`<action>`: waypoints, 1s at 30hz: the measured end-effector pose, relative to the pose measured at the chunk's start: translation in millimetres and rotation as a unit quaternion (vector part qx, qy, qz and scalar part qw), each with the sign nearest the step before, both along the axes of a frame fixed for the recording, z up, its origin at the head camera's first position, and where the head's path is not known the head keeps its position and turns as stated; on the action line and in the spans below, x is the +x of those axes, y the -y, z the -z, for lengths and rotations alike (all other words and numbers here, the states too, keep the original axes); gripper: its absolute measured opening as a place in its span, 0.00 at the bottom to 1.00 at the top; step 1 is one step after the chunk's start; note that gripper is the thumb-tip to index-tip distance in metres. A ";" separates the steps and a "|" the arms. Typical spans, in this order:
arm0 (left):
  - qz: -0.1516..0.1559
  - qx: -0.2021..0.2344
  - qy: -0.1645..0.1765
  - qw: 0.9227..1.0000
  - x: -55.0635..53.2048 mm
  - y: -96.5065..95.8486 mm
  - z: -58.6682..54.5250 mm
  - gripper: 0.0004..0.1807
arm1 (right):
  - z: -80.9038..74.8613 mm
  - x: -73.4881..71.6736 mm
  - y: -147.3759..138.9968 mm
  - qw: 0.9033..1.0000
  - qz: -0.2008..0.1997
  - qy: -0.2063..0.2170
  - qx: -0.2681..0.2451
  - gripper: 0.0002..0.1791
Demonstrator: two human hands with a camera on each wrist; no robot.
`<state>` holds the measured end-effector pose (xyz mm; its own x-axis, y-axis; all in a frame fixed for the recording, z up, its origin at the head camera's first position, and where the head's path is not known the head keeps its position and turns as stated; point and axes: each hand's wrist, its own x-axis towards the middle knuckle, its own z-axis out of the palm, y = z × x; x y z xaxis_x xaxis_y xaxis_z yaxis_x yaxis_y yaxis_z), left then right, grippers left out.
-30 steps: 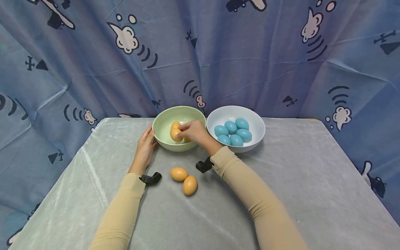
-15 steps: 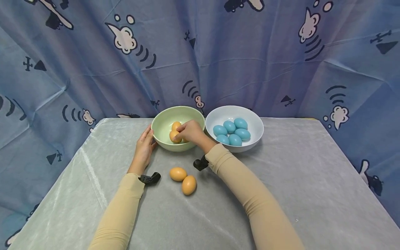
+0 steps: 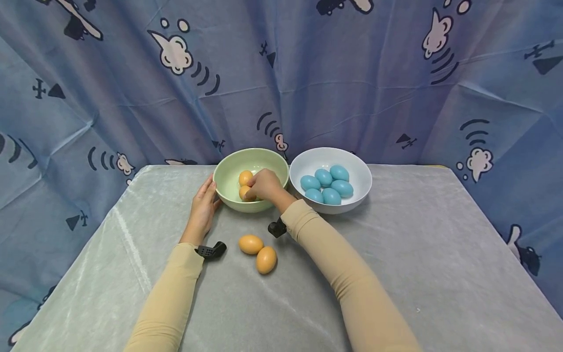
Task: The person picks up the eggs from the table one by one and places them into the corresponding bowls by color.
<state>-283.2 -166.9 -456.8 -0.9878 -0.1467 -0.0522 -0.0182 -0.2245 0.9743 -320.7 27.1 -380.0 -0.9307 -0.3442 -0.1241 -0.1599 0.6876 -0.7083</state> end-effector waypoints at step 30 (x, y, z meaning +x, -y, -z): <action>0.002 0.000 -0.006 1.000 -1.0 0.3 1.0 0.30 | -18.3 47.1 -31.2 0.983 0.018 0.033 -0.181 0.20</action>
